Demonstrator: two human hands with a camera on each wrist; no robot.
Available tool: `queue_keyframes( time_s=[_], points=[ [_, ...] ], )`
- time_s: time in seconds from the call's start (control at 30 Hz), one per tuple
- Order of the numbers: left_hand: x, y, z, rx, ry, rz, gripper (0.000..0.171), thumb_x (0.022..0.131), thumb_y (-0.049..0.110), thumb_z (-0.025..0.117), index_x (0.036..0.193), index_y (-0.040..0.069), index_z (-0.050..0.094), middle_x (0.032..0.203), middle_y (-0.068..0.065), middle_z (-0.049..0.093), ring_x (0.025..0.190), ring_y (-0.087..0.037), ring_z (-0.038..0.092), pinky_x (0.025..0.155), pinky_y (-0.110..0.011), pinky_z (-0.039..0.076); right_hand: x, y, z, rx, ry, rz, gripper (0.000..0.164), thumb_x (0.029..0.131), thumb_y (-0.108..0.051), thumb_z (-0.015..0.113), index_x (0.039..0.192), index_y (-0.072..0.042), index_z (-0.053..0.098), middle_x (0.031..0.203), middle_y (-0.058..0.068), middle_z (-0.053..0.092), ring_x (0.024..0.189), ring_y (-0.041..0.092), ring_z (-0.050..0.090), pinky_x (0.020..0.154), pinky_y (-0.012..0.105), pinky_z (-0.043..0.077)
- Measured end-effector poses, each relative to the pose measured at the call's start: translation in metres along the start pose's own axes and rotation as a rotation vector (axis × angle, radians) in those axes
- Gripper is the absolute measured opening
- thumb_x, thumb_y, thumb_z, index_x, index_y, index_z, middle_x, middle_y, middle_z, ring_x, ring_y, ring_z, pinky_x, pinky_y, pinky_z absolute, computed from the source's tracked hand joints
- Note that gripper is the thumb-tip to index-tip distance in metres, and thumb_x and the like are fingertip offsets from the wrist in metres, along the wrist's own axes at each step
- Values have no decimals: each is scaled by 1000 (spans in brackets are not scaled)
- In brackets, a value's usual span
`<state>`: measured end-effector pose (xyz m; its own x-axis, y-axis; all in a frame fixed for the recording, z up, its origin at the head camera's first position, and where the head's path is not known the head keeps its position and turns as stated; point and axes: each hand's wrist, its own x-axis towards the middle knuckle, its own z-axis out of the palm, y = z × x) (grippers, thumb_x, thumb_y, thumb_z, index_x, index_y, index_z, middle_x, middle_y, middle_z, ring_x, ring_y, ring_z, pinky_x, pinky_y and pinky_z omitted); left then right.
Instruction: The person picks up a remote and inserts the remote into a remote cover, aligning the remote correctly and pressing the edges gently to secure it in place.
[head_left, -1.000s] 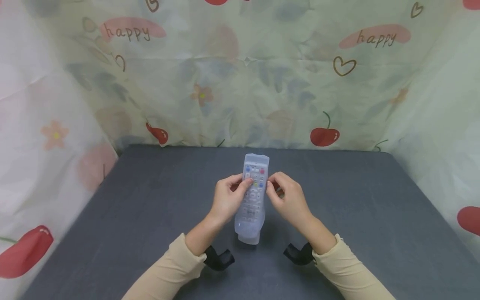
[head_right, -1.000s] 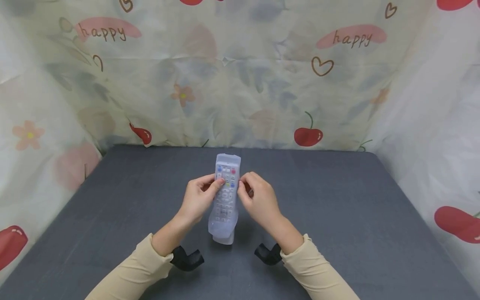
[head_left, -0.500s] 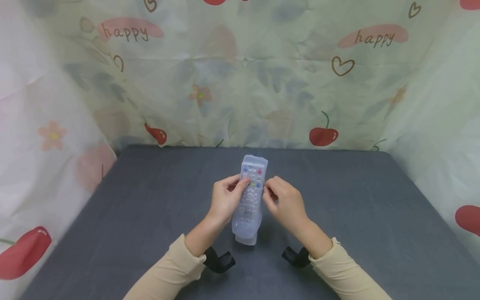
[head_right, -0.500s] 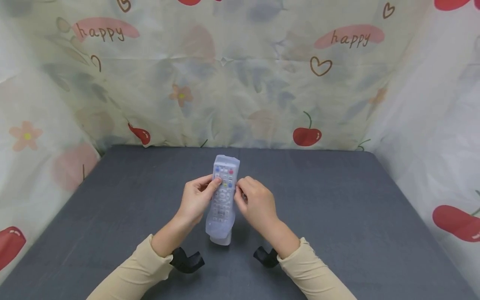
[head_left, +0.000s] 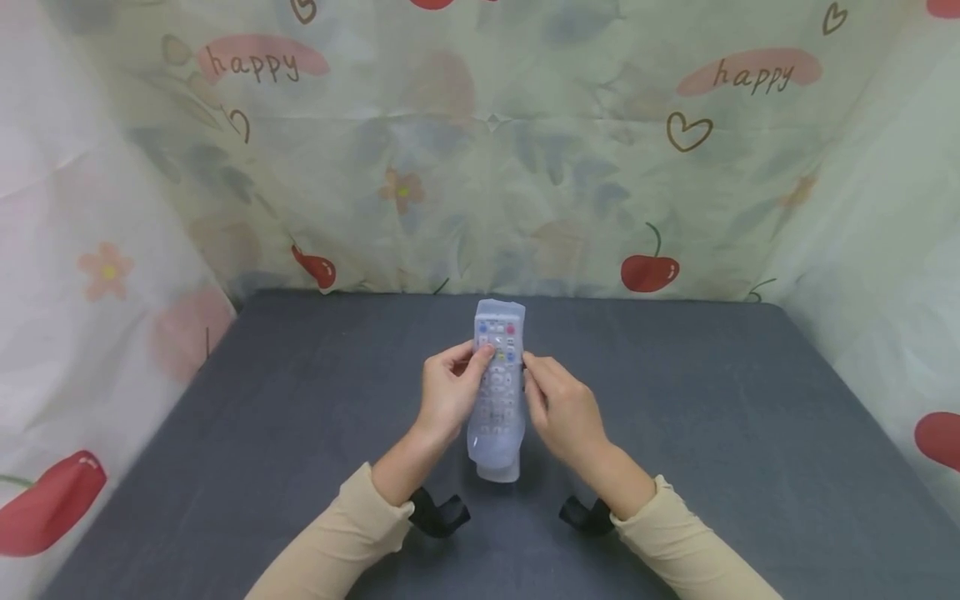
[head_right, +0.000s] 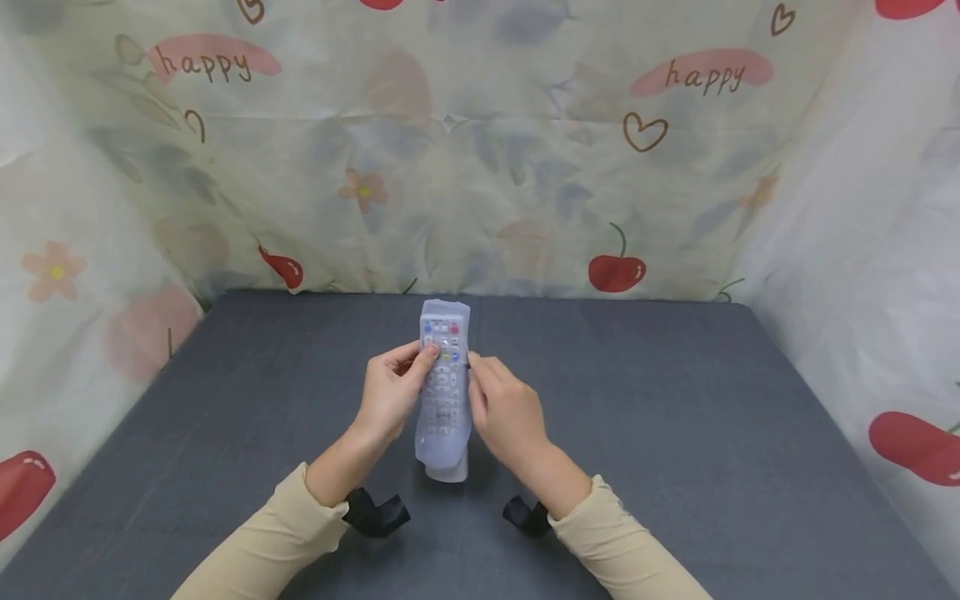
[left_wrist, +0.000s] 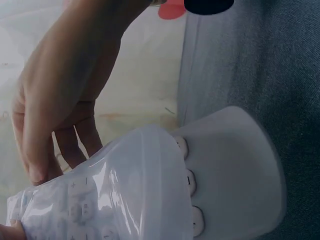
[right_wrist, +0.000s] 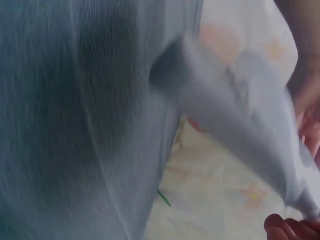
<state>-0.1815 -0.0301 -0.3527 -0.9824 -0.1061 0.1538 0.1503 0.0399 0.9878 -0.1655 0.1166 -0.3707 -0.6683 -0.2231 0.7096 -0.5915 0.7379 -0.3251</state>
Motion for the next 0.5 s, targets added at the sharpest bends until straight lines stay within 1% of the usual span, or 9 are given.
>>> queue_keyframes(
  time_s=[0.1, 0.17, 0.23, 0.37, 0.43, 0.5],
  points=[
    [1, -2, 0, 12, 10, 23, 25, 89, 15, 64, 107, -2, 69, 92, -24, 69, 65, -7, 61, 56, -23, 52, -4, -6, 3, 134, -55, 96, 35, 88, -8, 62, 119, 8, 58, 96, 16, 66, 74, 19, 66, 62, 29, 55],
    [0, -2, 0, 10, 13, 29, 25, 89, 15, 64, 106, -2, 69, 92, -24, 69, 65, -8, 62, 56, -24, 52, -4, -8, 4, 215, -81, 155, 42, 87, -11, 65, 123, 8, 55, 99, 17, 66, 77, 21, 69, 64, 27, 56],
    [0, -2, 1, 7, 15, 31, 26, 89, 16, 64, 106, -2, 69, 92, -24, 69, 66, -8, 62, 56, -23, 52, -4, -10, 5, 263, -93, 190, 47, 85, -13, 68, 125, 6, 53, 100, 18, 66, 81, 24, 70, 65, 27, 57],
    [-1, -2, 1, 2, 6, 35, 25, 88, 15, 65, 104, -3, 69, 92, -24, 70, 67, -8, 62, 57, -21, 51, -3, -10, 7, 307, -85, 232, 44, 83, -12, 69, 121, 4, 54, 94, 18, 68, 76, 25, 71, 63, 29, 57],
    [0, -1, 0, 19, -15, 36, 26, 88, 16, 65, 105, -4, 69, 92, -24, 70, 68, -9, 62, 58, -21, 51, -2, -9, 6, 351, -88, 265, 42, 83, -11, 70, 119, 4, 55, 91, 18, 68, 73, 26, 71, 63, 30, 57],
    [0, 0, -2, 51, -52, 36, 27, 88, 17, 65, 106, -3, 68, 94, -23, 70, 71, -12, 64, 60, -23, 52, -1, -6, 4, 407, -107, 309, 39, 82, -10, 70, 117, 2, 56, 90, 18, 68, 71, 26, 70, 62, 30, 57]
  ],
)
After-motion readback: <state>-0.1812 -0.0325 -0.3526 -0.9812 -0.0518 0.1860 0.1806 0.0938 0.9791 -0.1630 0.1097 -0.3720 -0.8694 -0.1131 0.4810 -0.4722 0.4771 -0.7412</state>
